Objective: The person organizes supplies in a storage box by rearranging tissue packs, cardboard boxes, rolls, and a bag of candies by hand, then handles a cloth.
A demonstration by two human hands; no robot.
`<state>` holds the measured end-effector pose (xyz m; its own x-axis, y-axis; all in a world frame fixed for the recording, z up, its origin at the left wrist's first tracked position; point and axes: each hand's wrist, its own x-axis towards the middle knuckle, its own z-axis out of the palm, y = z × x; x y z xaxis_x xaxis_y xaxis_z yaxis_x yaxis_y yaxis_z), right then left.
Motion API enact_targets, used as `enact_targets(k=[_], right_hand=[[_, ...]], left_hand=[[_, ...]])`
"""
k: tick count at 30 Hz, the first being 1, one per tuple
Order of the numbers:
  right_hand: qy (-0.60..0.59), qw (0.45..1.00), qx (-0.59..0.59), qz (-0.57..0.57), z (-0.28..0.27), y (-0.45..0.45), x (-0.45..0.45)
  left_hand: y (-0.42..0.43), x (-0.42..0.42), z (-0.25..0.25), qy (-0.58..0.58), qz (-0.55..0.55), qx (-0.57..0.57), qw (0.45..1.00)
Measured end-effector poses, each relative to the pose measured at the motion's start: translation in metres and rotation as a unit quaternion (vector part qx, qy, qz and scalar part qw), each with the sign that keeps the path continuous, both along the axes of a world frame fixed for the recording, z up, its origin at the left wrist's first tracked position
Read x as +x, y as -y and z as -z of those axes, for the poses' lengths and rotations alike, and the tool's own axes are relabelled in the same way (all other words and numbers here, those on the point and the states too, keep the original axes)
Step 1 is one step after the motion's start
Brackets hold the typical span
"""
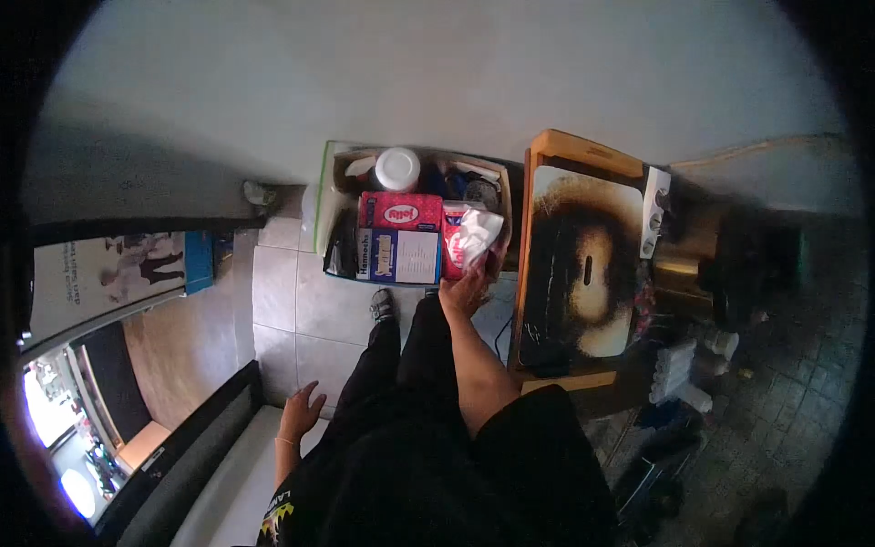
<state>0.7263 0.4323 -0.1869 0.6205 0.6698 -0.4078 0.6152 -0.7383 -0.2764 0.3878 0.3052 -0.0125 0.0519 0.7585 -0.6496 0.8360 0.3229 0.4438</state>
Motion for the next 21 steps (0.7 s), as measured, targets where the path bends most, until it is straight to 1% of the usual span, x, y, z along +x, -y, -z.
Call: enact_targets(k=[1,4,5,7,9,11,12,13,14,15,17,20,21], right_hand=[[0.000,1.000,0.000,0.007,-0.004,-0.003,-0.003],[0.043,0.990,0.132,0.012,-0.014,-0.013,-0.002],[0.046,0.990,0.131,0.024,-0.010,-0.021,0.003],[0.103,0.953,0.267,-0.096,-0.004,-0.051,0.015],[0.144,0.947,0.244,-0.148,-0.014,-0.084,0.020],[0.066,0.967,0.212,-0.126,0.019,-0.111,0.025],[0.050,0.975,0.169,-0.137,0.033,-0.116,0.029],[0.035,0.981,0.122,-0.145,0.044,-0.122,0.031],[0.141,0.965,0.189,-0.116,0.097,-0.126,0.028],[0.167,0.965,0.179,-0.092,0.096,-0.133,0.035],[0.123,0.983,0.043,-0.126,0.073,-0.134,0.033],[0.111,0.987,0.041,-0.104,0.057,-0.135,0.031],[0.114,0.988,0.046,-0.096,0.051,-0.135,0.034]], left_hand=[[-0.003,0.000,-0.002,-0.014,-0.001,-0.009,1.000],[-0.009,0.001,0.001,-0.038,0.009,-0.026,0.999],[-0.011,0.001,0.003,-0.034,0.013,-0.019,0.999],[-0.015,0.000,0.008,-0.028,0.025,-0.006,0.999],[-0.016,0.001,0.013,-0.026,0.036,-0.025,0.999],[-0.023,0.003,0.023,-0.017,0.052,-0.062,0.997],[-0.027,0.007,0.029,-0.005,0.090,-0.067,0.994],[-0.030,0.011,0.032,-0.010,0.106,-0.085,0.991],[-0.031,0.014,0.035,-0.015,0.118,-0.101,0.988],[-0.030,0.016,0.037,-0.008,0.136,-0.097,0.986],[-0.034,0.024,0.042,0.010,0.168,-0.093,0.981],[-0.046,0.035,0.038,0.054,0.115,-0.095,0.987],[-0.051,0.037,0.035,0.054,0.122,-0.089,0.987]])
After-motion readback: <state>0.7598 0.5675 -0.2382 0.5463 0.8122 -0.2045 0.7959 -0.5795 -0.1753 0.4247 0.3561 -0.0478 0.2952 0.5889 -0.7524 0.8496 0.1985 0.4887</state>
